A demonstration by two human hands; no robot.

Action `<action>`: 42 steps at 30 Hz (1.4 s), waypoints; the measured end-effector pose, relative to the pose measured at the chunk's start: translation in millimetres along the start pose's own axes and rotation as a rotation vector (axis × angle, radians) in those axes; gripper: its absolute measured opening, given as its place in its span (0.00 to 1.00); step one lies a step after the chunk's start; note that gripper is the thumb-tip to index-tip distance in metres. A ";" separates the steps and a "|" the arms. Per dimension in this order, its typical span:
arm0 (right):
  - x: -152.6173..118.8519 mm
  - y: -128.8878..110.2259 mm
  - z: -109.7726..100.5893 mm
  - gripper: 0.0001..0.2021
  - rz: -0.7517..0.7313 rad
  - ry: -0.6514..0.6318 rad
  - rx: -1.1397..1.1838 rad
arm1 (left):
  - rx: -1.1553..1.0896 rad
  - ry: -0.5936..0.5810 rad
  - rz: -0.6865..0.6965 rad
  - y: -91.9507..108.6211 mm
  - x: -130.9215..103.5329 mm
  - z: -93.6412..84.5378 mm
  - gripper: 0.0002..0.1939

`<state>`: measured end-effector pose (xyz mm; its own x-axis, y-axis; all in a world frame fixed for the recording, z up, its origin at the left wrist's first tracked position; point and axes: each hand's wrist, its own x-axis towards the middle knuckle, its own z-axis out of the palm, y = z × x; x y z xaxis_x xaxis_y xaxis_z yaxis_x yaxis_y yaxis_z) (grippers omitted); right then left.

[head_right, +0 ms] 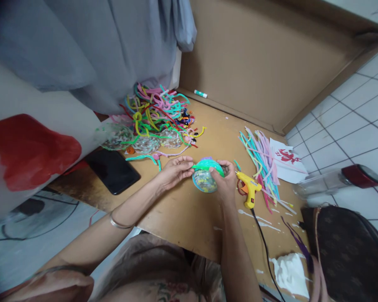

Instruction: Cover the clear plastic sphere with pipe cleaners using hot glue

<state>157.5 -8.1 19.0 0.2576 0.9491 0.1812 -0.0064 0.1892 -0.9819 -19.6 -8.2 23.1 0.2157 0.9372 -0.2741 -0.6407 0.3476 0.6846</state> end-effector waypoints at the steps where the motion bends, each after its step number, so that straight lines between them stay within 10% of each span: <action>1: 0.3 0.1 0.0 0.20 0.000 0.000 -0.001 | -0.010 -0.006 -0.007 0.3 -0.3 -0.3 0.12; 30: 5.3 6.4 -3.1 0.21 0.000 0.008 -0.014 | 0.572 -0.038 0.333 -2.6 -8.1 -3.9 0.09; 42: 4.4 8.6 -4.0 0.20 -0.002 -0.020 -0.039 | 0.639 -0.034 0.253 -2.8 -5.9 -4.9 0.05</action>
<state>162.4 -3.3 11.1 0.2387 0.9536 0.1834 0.0313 0.1812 -0.9830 -22.7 -14.9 19.5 0.1464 0.9885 -0.0387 -0.1162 0.0560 0.9916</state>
